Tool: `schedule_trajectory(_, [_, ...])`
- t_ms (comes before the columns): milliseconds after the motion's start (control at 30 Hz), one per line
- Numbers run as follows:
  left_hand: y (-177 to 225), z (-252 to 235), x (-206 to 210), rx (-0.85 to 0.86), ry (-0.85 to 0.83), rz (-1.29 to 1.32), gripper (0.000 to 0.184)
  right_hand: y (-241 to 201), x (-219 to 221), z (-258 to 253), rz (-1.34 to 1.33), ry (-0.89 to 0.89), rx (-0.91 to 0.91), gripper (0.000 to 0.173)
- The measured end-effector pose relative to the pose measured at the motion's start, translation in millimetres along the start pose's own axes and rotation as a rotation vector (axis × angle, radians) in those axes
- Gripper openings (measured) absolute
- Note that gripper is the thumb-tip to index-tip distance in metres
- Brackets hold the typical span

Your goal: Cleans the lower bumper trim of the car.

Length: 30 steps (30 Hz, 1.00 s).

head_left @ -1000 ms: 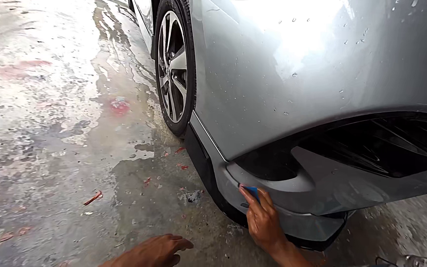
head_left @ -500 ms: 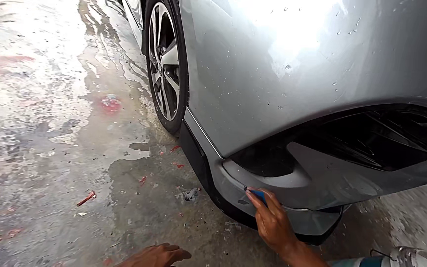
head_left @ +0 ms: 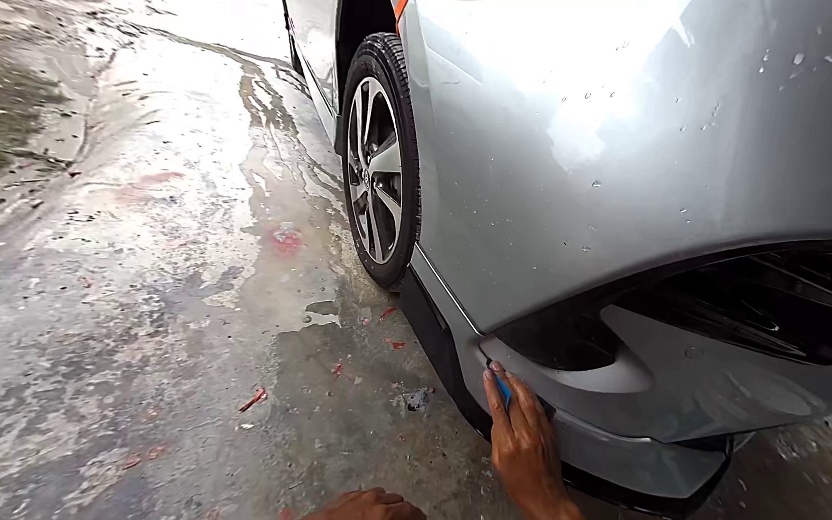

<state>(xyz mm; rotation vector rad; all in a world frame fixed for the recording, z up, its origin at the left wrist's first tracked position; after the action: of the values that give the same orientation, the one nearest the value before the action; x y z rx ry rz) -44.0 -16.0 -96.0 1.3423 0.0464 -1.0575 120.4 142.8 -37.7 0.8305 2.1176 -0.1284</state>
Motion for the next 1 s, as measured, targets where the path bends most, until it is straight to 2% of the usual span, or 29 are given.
schedule_trajectory(167, [8.1,-20.9,-0.3,0.022,-0.043,0.015,0.042,-6.6,1.4,-14.4,-0.147,-0.021,0.051,0.05])
schedule_trajectory(267, [9.7,-16.7,-8.6,0.045,0.006,0.028,0.041,0.8,-5.0,-8.2,-0.147,-0.02,0.057,0.052])
schedule_trajectory(400, [17.1,-36.5,-4.4,0.047,-0.043,0.011,0.042,-16.3,-2.1,-29.1,-0.282,-0.035,0.192,0.053])
schedule_trajectory(467, [25.3,-38.8,-1.5,0.034,-0.083,0.026,0.044,5.3,-14.5,-17.8,-0.295,-0.079,0.137,0.053])
schedule_trajectory(567, [10.0,-21.3,-2.6,0.002,-0.023,0.038,0.042,30.5,-28.6,10.7,-0.214,-0.029,0.098,0.05])
schedule_trajectory(633, [6.4,-21.6,-5.9,-0.013,-0.011,0.014,0.042,17.7,-13.3,7.0,-0.193,0.013,0.09,0.047])
schedule_trajectory(733, [29.1,-36.8,-0.1,0.006,-0.071,-0.041,0.043,-5.3,7.7,-11.1,-0.193,0.002,0.045,0.05])
schedule_trajectory(800, [31.3,-28.5,2.3,0.016,-0.052,-0.017,0.045,16.6,-5.7,1.6,-0.146,-0.037,-0.045,0.047])
schedule_trajectory(900, [-11.1,11.8,6.8,-0.019,0.101,0.077,0.042,97.8,-44.3,76.8,0.048,-0.076,-0.115,0.043])
schedule_trajectory(967, [-37.2,32.5,6.3,-0.099,0.115,0.079,0.039,138.8,-53.8,114.1,0.15,-0.106,-0.145,0.052])
schedule_trajectory(1000, [-39.2,32.2,4.5,-0.115,0.094,0.076,0.039,141.3,-49.6,117.3,0.163,-0.115,-0.163,0.059])
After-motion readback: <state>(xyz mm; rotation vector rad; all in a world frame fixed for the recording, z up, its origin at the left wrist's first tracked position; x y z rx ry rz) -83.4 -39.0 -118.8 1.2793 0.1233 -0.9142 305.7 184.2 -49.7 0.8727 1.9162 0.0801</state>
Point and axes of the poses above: each hand's wrist, its own z-axis away from the middle knuckle, its own x-axis out of the palm, y = z × x, the point moved 2 cm from there along -z, towards the middle knuckle, and after that the axes turned 3 degrees about x, right-handed, at the moved point
